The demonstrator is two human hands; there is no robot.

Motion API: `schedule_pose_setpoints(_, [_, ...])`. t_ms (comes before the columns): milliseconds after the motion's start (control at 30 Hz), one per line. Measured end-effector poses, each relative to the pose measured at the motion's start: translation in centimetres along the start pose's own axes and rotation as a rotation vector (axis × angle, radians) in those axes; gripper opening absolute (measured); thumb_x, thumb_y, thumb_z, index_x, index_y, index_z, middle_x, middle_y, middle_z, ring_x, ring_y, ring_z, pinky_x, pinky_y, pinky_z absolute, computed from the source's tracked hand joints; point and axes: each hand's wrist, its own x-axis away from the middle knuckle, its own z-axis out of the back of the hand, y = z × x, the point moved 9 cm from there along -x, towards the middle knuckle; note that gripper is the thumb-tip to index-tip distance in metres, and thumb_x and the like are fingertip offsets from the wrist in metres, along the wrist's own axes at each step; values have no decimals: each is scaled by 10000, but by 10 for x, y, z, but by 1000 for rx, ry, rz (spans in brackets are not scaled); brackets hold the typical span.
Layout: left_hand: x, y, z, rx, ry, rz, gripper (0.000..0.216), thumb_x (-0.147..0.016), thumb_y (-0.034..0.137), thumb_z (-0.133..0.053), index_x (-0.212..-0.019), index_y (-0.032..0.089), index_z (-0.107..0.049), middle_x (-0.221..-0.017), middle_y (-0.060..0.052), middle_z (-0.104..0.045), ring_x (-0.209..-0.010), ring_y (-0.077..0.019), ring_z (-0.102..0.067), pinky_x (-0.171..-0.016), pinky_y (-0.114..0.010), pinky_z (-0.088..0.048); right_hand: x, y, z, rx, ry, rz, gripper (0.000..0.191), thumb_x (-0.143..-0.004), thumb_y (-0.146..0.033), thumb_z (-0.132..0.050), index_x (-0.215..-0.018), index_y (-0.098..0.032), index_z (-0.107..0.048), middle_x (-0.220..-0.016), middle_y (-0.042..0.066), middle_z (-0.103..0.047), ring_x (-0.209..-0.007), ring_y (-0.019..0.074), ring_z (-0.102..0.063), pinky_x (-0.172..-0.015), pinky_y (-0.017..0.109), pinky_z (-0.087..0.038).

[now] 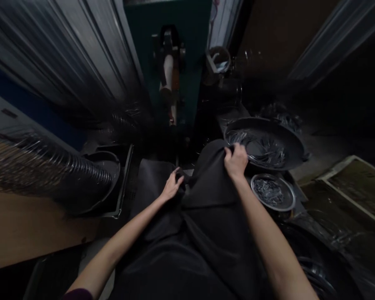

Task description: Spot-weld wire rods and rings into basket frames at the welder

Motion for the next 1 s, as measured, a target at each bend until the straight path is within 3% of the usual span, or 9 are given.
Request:
schedule_pose_setpoints(100, [-12, 28, 20, -86, 175, -90, 577, -923, 444, -397, -1437, 204, -293, -1389, -125, -456, -1305, -216, -421, -1107, -390, -301, -31, 6, 3, 140, 79, -85, 375, -866, -343, -438, -1099, -72, -550, -1116, 236, -497, -949, 319, -540, -813, 473, -428])
schedule_pose_setpoints(167, [-15, 44, 7, -215, 87, -176, 582, -915, 456, -417, -1438, 223, -305, -1390, -115, -462, -1302, -222, -419, -1113, -404, -287, -20, -14, -12, 187, -19, 45, 431, -880, -315, -450, -1231, -70, -502, -1238, 246, -443, -1062, 339, -509, -881, 487, -409])
schedule_pose_setpoints(233, [-3, 38, -32, -379, -201, -232, 601, -892, 492, -458, -1430, 256, -332, -1402, -112, -462, -1318, -258, -398, -1117, -480, -253, 30, -42, -38, 262, -212, 288, 444, -884, -284, -470, -1296, -121, -490, -1314, 207, -440, -1191, 347, -434, -987, 514, -338])
schedule_pose_setpoints(367, [68, -28, -94, -613, -689, -153, 502, -905, 504, -432, -1365, 304, -434, -1380, -115, -494, -1317, -300, -403, -1058, -589, -279, 192, -53, -86, 446, -615, 611, 298, -850, -238, -528, -1088, -115, -658, -1221, 180, -577, -1238, 354, -425, -1071, 532, -246])
schedule_pose_setpoints(467, [112, -61, -95, -688, -715, -119, 398, -924, 447, -413, -1242, 262, -564, -1219, -134, -611, -1163, -293, -548, -1026, -599, -312, 276, -51, -96, 386, -699, 665, 311, -856, -181, -507, -1121, -156, -667, -1215, 144, -606, -1176, 306, -508, -1057, 485, -302])
schedule_pose_setpoints(533, [123, -61, -82, -683, -657, -121, 367, -924, 409, -423, -1181, 223, -610, -1126, -141, -648, -1072, -282, -599, -1042, -583, -303, 295, -54, -97, 328, -714, 656, 348, -862, -164, -491, -1172, -173, -648, -1271, 137, -574, -1198, 292, -499, -1059, 466, -315])
schedule_pose_setpoints(633, [103, -35, -46, -620, -511, -166, 339, -915, 372, -454, -1157, 208, -626, -1172, -136, -625, -1107, -268, -578, -1091, -525, -276, 273, -63, -97, 264, -707, 606, 364, -889, -161, -441, -1198, -176, -633, -1324, 138, -529, -1239, 290, -466, -1054, 465, -333])
schedule_pose_setpoints(800, [1, -8, 66, -756, 27, -137, 481, -880, 329, -520, -1344, 210, -478, -1393, -149, -465, -1365, -329, -305, -1141, -561, -104, 168, -93, -92, 176, -528, 573, 366, -955, -267, -366, -1181, -161, -633, -1330, 145, -507, -1255, 278, -436, -1011, 433, -394])
schedule_pose_setpoints(1000, [-60, -37, 87, -913, -43, -58, 263, -865, 143, -481, -1025, 159, -688, -930, -138, -698, -1029, -275, -585, -1103, -547, -197, 105, -52, -101, 363, -374, 489, 381, -913, -328, -443, -1210, -159, -612, -1423, 149, -410, -1340, 357, -298, -1047, 570, -277])
